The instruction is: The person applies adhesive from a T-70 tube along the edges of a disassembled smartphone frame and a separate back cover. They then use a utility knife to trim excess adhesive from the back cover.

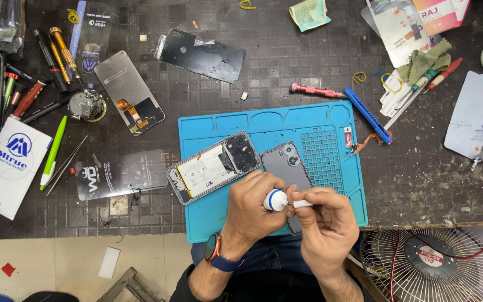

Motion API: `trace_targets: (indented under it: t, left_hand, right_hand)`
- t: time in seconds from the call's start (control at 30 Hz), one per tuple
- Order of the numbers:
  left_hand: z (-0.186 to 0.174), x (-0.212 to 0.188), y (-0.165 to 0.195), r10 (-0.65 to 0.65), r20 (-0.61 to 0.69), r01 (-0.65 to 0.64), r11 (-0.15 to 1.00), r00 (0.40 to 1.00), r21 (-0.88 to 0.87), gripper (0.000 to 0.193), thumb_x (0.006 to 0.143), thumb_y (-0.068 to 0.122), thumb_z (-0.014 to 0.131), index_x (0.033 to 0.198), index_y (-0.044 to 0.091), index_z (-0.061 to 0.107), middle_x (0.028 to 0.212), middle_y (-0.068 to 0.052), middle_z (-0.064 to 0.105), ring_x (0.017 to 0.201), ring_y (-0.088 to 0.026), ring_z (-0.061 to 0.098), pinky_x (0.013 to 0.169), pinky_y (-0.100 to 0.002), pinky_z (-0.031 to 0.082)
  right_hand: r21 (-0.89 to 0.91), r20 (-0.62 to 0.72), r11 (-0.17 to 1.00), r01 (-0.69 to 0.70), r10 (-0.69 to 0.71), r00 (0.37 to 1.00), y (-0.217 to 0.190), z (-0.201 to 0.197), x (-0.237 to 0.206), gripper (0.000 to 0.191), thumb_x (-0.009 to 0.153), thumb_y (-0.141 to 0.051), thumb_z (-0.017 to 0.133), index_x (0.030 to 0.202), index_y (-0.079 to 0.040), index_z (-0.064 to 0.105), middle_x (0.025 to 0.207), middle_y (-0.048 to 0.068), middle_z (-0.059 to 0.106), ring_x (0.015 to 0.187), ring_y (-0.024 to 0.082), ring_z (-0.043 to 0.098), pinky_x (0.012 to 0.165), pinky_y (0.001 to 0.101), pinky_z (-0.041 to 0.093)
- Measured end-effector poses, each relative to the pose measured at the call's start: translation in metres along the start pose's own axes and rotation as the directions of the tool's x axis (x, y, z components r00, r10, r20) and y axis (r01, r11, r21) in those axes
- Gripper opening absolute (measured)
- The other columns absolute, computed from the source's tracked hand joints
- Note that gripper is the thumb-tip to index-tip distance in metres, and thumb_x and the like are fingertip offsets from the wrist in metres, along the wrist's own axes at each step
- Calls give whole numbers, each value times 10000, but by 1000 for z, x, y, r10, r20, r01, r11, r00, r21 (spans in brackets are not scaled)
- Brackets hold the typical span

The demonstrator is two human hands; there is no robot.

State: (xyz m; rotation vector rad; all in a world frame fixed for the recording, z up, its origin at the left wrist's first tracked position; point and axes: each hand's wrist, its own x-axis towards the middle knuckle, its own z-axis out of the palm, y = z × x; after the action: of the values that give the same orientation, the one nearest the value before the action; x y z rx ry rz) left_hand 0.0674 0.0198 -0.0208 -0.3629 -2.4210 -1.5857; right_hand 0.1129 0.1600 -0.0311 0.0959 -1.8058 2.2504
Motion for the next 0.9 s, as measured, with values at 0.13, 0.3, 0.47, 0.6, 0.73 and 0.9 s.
trace_targets:
  t: [0.13, 0.3, 0.47, 0.6, 0.73, 0.9]
  left_hand:
    - [1, 0, 1, 3, -11, -3, 1000, 1000, 27, 279, 827, 199, 865, 760, 94, 615, 633, -22, 604, 589, -175, 594, 509, -320, 441]
    - [1, 2, 4, 54, -43, -52, 997, 998, 63, 286, 859, 200, 845, 758, 83, 604, 659, -35, 603, 609, -201, 579, 534, -337, 440]
    - [1, 2, 3, 83, -45, -78, 993, 996, 94, 283, 877, 185, 838, 783, 76, 594, 690, -46, 608, 642, -220, 581, 565, -351, 448]
    - [0, -2, 1, 14, -30, -14, 1000, 999, -5, 272, 854, 197, 836, 800, 78, 598, 710, -38, 609, 659, -204, 594, 574, -338, 453]
    - [-8, -6, -2, 79, -15, -80, 988, 997, -135, 334, 960, 413, 729, 914, 103, 614, 968, -59, 656, 932, -247, 615, 837, -390, 500]
    - [-10, -12, -8, 123, 113, -104, 982, 986, -156, 701, 964, 761, 474, 1152, 100, 613, 1212, -105, 594, 1185, -293, 553, 1060, -465, 451]
  right_hand:
    - [-244, 52, 964, 109, -99, 994, -12, 4, 4, 220, 956, 43, 684, 1150, 7, 587, 1078, 135, 687, 994, 189, 725, 840, 297, 643]
    - [-546, 186, 782, 299, -234, 954, -26, 8, 14, 274, 856, 74, 782, 1063, -5, 620, 983, 109, 700, 924, 176, 730, 793, 269, 620]
    - [-536, 181, 815, 222, -146, 973, -30, 7, 18, 278, 843, 44, 819, 1042, -32, 640, 951, 77, 702, 893, 158, 738, 763, 253, 617]
    - [-508, 193, 851, 136, -42, 980, -34, 4, 19, 562, 846, -70, 801, 1338, 18, 542, 1204, 164, 636, 1010, 204, 649, 902, 331, 564]
    - [-600, 332, 751, 275, -79, 940, -35, 1, 22, 788, 807, -245, 783, 1442, 22, 401, 1343, 254, 511, 1175, 332, 571, 1012, 420, 492]
    - [-480, 371, 877, 4, 198, 907, -28, -8, 5, 684, 915, -120, 704, 1482, 42, 359, 1251, 172, 638, 1136, 302, 688, 981, 397, 534]
